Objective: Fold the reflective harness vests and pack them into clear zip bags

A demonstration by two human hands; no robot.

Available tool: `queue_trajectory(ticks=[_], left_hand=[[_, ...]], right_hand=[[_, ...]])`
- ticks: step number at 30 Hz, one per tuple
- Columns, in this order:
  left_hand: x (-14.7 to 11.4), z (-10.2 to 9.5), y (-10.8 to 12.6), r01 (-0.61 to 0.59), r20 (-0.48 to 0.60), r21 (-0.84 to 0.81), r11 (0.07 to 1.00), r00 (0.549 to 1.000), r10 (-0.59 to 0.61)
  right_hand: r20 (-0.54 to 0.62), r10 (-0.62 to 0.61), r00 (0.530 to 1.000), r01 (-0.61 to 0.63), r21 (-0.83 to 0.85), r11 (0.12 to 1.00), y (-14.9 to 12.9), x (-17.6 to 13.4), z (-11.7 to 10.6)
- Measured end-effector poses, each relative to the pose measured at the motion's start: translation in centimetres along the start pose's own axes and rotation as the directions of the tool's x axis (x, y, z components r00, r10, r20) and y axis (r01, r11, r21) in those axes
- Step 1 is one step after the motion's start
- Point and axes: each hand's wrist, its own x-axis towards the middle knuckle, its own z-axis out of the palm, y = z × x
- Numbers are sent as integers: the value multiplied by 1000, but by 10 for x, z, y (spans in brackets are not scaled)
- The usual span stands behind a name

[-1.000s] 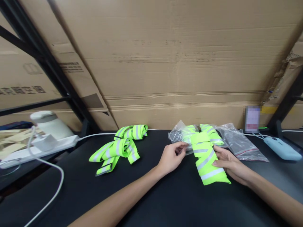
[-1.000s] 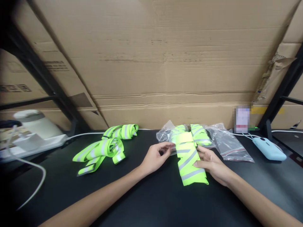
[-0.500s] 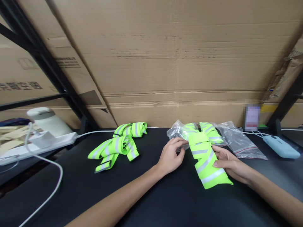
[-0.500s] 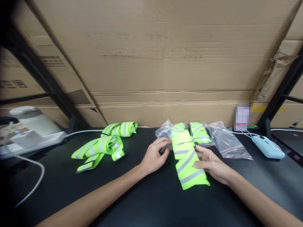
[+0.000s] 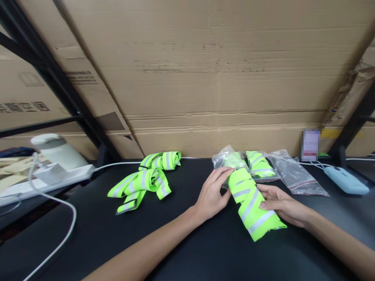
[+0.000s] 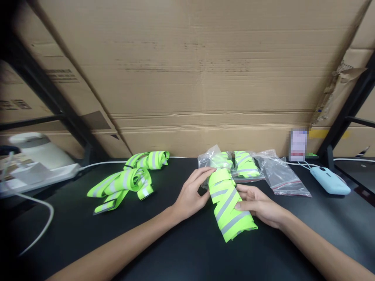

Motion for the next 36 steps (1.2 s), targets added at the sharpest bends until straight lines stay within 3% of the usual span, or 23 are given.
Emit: queue_trajectory(ticks=[10,19,27,30,36], left_hand=[[0,-2,2,-170,79,159,973,984,159],[0,-2,4,-261,111,304,916,965,238],[-1,-2,9,-380,176,339,861,924,339],[-1,-3,10,-392,203,357,848,919,339],[0,-5,8,-379,273,348,858,916,294]], right_hand=[[51,5,999,-2,-46,999,-2,-1,4],[-79,-44,996,43,-8,999,-1,2,6],[-10,-49,999,49,-4,999,-2,2,5],[27,-47,999,48,-39,998,-3,1,6],[-12,-128,992,124,-179,976,-3,3,5]])
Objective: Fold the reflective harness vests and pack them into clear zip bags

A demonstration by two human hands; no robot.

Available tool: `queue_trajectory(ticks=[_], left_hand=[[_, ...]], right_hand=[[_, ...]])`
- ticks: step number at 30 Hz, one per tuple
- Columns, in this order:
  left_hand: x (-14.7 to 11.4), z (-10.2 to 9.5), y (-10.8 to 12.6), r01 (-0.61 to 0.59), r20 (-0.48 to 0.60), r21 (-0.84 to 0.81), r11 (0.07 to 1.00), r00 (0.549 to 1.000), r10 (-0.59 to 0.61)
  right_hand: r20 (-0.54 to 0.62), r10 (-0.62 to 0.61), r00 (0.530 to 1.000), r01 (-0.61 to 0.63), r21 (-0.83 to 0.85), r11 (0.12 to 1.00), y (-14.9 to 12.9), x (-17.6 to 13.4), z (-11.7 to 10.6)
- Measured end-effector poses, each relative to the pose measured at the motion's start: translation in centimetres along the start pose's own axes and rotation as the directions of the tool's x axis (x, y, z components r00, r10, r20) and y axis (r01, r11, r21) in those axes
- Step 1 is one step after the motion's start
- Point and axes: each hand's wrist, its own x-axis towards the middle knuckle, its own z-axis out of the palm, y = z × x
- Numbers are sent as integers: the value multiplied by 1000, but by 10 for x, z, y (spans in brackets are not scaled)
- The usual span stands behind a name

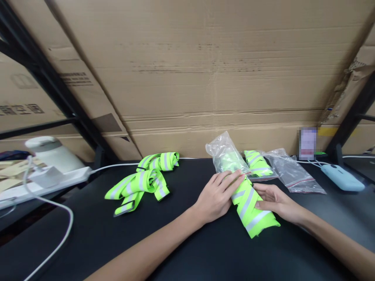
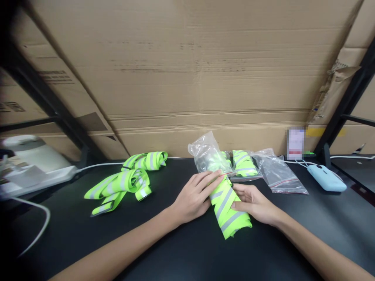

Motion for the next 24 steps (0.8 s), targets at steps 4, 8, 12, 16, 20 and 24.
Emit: queue_trajectory(ticks=[4,8,12,16,20,24], left_hand=[[-1,-3,-4,-48,0,-22,999,999,48],[1,-7,-4,-80,-113,-177,981,992,60],[4,-7,-2,43,-246,-480,876,952,-182],[6,-7,-3,132,-253,-531,837,918,-306],[9,-18,-6,27,-180,-344,939,979,-95],[10,-33,-8,-80,38,-293,953,995,95]], right_hand=[[-57,-24,998,24,-5,1000,2,0,-5],[-115,-42,992,40,-17,999,7,0,-14],[-71,-48,996,45,-39,998,10,-1,-18],[21,-29,999,30,-44,999,4,-1,-10],[49,6,999,-3,-64,998,-2,-1,-3],[48,33,998,-29,-75,997,-4,-1,-4]])
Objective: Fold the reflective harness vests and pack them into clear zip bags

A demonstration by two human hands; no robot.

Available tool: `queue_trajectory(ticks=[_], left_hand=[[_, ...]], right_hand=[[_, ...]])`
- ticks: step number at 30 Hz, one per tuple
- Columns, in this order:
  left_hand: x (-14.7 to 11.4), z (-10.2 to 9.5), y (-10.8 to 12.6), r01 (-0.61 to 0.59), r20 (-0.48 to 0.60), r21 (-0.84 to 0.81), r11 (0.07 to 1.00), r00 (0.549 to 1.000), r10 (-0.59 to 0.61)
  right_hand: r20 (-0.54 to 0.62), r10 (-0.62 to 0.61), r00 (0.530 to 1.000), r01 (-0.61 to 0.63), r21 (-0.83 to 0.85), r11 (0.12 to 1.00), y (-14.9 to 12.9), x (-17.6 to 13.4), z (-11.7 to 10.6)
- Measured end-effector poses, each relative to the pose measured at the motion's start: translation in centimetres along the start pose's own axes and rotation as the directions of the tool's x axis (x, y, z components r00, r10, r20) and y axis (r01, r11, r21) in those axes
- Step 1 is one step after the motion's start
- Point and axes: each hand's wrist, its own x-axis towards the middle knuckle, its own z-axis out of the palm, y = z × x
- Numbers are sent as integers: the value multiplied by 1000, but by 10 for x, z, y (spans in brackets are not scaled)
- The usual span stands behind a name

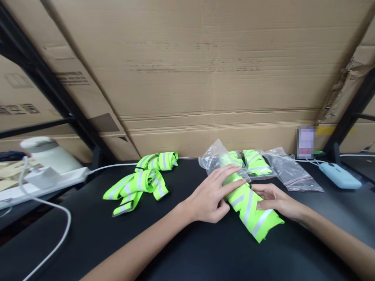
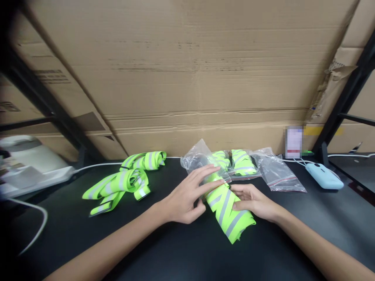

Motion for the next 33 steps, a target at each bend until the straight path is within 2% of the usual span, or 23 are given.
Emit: queue_trajectory(ticks=[3,5,11,16,22,25,29,33], left_hand=[[-2,-4,-4,-4,166,61,998,986,-7],[-4,-4,-9,-32,194,144,989,981,4],[-1,-3,-13,-130,58,368,921,992,116],[5,-2,-8,-165,-2,426,889,983,184],[5,2,-4,-219,12,444,869,971,239],[6,6,-1,-188,-7,446,875,977,213],[11,12,4,-100,-47,483,870,989,140],[15,18,11,-81,-62,515,853,989,131]], right_hand=[[-2,22,1000,-22,6,1000,-2,-1,-2],[-3,28,1000,-28,2,1000,-2,-1,-4],[48,25,999,-25,-11,1000,-3,-4,-6],[82,13,997,-12,-9,1000,-7,-4,-5],[-12,-39,999,37,-166,985,-9,-5,-4],[-44,-51,998,37,-273,961,-9,-7,0],[-163,-169,972,77,-457,886,-7,-8,5],[-217,-212,953,101,-432,896,-2,-7,3]])
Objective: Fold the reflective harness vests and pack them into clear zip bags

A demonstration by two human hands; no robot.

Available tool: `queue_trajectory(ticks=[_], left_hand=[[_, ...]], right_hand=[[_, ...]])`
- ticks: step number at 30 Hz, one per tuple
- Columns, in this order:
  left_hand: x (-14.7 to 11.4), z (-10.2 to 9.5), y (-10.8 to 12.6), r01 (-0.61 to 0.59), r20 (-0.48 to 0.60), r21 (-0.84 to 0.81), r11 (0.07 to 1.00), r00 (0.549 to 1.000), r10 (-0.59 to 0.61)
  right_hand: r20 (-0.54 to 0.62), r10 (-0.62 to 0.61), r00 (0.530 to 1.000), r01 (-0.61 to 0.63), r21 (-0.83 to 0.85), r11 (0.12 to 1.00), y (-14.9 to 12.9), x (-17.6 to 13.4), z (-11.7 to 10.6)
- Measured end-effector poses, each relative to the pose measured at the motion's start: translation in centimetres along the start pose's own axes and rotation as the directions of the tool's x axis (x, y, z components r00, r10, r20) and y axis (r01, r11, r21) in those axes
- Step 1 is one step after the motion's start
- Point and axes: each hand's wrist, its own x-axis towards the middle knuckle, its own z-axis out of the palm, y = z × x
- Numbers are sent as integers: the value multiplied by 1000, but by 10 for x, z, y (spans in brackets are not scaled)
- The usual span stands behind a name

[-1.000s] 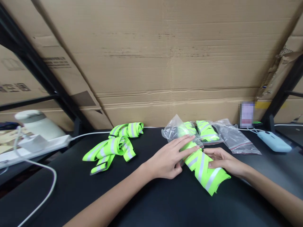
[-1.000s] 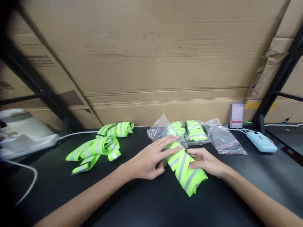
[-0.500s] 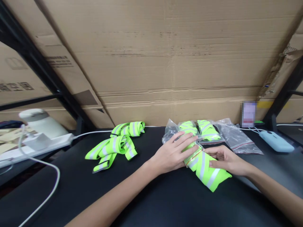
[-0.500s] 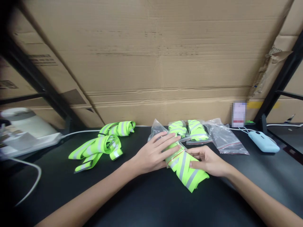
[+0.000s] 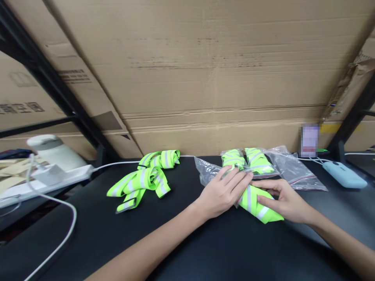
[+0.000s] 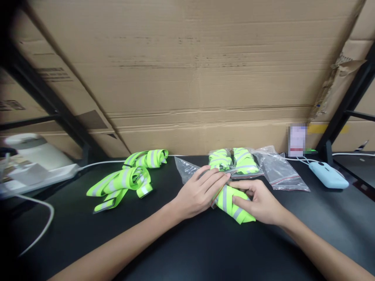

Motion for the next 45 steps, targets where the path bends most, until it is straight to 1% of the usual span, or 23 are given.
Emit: queue_trajectory(ticks=[3,6,8,10,12,13,16,18,19,22,24,26,28,31,33,36,38,41,45], left_hand=[[2,1,5,-1,-8,23,1000,1000,1],[4,3,8,16,-32,43,999,999,-15],[5,4,8,30,-38,36,999,999,-28],[4,6,7,46,-34,10,999,998,-46],[2,9,4,73,-24,-22,997,997,-74],[1,11,2,92,-18,-36,995,996,-92],[-3,15,-4,166,-11,-49,985,986,-166],[-5,15,-7,219,-22,-52,974,975,-220],[-5,15,-8,242,-27,-55,969,970,-244],[-5,14,-10,281,-34,-56,958,958,-283],[-5,13,-9,294,-29,-50,955,955,-296],[-4,14,-7,298,-21,-52,953,954,-299],[-4,15,-3,294,-10,-67,954,955,-295],[-4,17,3,284,2,-89,955,959,-285],[-4,18,5,275,5,-97,957,961,-276],[-2,17,7,266,-11,-118,957,963,-270],[-1,16,8,270,-28,-139,953,961,-276],[1,15,9,279,-25,-160,947,958,-287],[0,16,9,320,28,-184,929,947,-321]], right_hand=[[3,-14,1000,13,77,997,3,1,0],[-27,-7,1000,9,95,995,4,3,6],[-81,9,997,-1,93,996,6,4,12],[-159,39,986,-24,91,996,7,5,17],[-224,69,972,-45,107,993,7,6,18],[-237,71,969,-43,123,992,6,5,17],[-207,23,978,13,172,985,2,3,15],[-194,-15,981,50,176,983,1,1,16],[-207,-21,978,57,171,984,2,1,18],[-298,-17,954,72,174,982,6,2,26],[-351,-32,936,107,196,975,9,4,31],[-374,-59,926,147,209,967,10,4,32],[-371,-88,925,168,188,968,11,3,32],[-347,-138,928,186,110,976,11,0,33],[-352,-175,919,208,57,976,12,-1,34],[-404,-207,891,238,28,971,12,1,35],[-439,-184,879,235,64,970,11,3,34],[-439,-148,886,217,111,970,10,5,33],[-385,-215,897,244,27,969,11,4,34]])
